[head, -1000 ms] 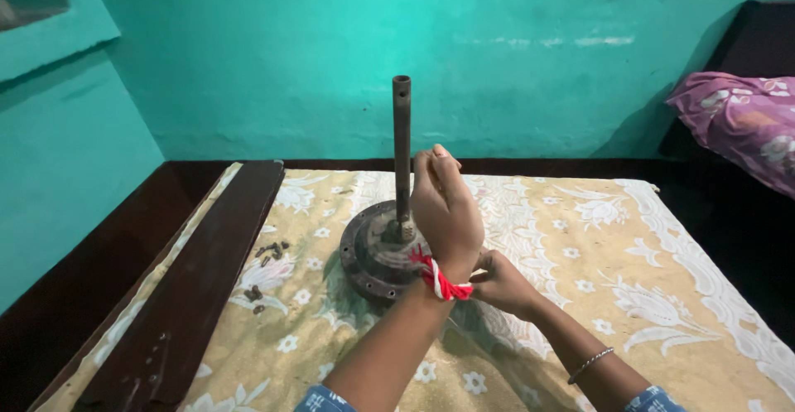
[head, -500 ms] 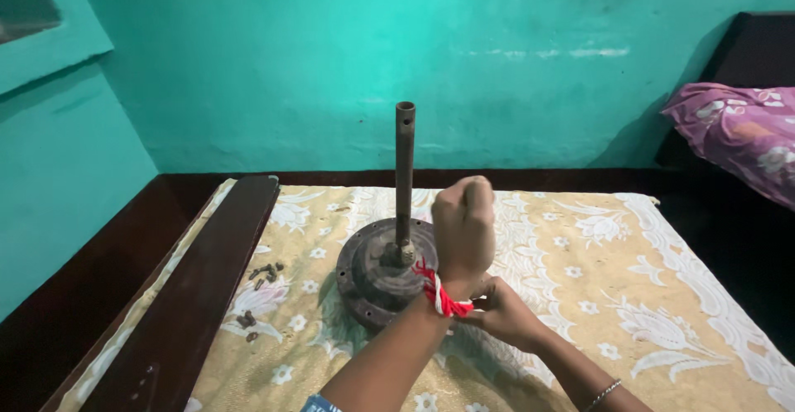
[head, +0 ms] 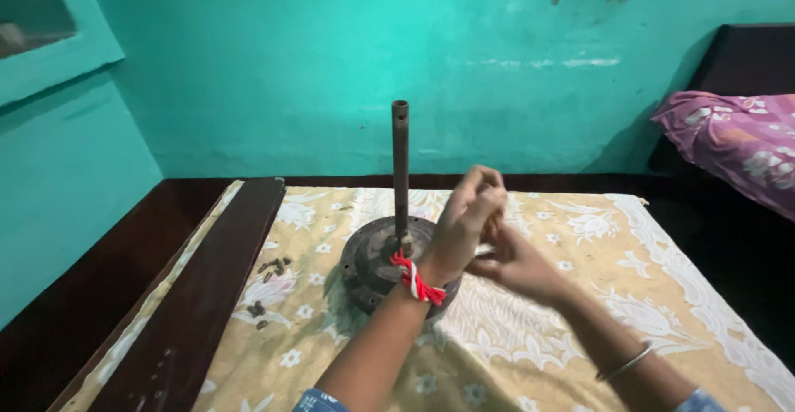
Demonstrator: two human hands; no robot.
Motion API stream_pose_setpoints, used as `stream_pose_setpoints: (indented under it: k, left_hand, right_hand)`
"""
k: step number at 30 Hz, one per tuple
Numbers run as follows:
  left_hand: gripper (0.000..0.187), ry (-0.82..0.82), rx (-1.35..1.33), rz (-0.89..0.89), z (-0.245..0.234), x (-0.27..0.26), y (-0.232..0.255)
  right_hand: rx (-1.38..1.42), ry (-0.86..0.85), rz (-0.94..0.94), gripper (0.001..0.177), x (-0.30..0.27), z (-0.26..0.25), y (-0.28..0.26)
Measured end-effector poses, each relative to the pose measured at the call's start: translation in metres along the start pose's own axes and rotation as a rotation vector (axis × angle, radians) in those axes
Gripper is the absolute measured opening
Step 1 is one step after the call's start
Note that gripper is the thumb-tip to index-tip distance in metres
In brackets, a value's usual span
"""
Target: The person assembles a ceiling fan by securing the fan blades to the central motor housing using a screwdriver. They insert screws into the blade brackets and tighten them to attach each blade to the hub.
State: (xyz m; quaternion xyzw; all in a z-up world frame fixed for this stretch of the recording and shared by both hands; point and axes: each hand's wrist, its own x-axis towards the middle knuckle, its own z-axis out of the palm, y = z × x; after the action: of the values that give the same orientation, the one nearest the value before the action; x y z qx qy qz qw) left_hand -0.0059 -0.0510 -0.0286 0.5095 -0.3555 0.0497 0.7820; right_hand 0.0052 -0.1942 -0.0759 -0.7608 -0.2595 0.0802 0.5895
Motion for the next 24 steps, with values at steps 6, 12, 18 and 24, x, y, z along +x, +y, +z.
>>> stream_pose_setpoints:
  k: [6,12,18,24]
  left_hand:
    - [0.052,0.325,0.887,0.400,-0.015,-0.009,0.002]
    - [0.047,-0.109,1.119,-0.161,-0.065,-0.062,0.001]
    - [0.054,-0.155,1.194,-0.166,-0.076,-0.090,-0.002]
    - [0.032,-0.119,1.086,-0.523,-0.065,-0.074,0.000]
  right_hand:
    - [-0.370,0.025,-0.352,0.094,0.008,-0.004,-0.093]
    - [-1.327,-0.208,0.273,0.020,0.025,-0.024,-0.141]
    - [-1.049,-0.140,0.052,0.020,0.030,-0.045,-0.170]
    - [-0.884,-0.313,0.083,0.033,0.023,-0.032,-0.167]
